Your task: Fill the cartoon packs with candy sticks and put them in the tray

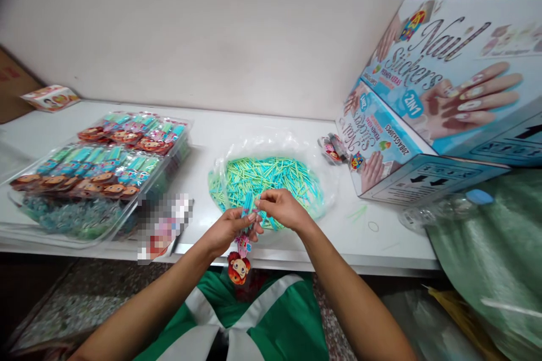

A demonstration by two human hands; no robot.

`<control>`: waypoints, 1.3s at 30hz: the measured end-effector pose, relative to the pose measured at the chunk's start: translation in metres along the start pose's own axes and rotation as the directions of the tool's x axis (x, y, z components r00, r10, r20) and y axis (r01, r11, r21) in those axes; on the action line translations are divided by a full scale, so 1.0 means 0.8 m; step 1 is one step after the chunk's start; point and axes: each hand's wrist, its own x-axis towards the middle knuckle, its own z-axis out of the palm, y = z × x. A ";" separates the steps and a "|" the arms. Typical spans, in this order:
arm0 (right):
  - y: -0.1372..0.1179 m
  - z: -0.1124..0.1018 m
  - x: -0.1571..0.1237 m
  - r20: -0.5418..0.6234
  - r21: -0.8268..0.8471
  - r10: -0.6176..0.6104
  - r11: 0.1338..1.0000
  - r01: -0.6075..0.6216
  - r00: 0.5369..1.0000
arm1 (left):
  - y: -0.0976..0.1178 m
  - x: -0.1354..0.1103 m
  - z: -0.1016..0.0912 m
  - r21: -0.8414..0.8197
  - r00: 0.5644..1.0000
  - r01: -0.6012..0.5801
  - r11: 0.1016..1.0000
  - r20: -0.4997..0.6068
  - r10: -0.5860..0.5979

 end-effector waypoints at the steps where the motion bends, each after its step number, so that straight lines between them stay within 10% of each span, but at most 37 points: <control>1: 0.001 0.001 0.000 -0.007 -0.001 0.009 1.000 -0.009 1.000 | 0.000 0.000 0.000 -0.005 1.000 -0.004 1.000 0.000 0.004; 31: -0.014 0.016 -0.019 -0.019 0.118 -0.034 0.992 0.036 0.999 | 0.000 -0.010 0.011 -0.064 0.993 0.061 0.996 0.102 -0.054; 39: -0.007 0.012 -0.015 -0.053 -0.090 -0.038 0.995 0.033 0.998 | 0.000 -0.011 0.009 -0.026 0.994 0.041 0.999 0.102 -0.038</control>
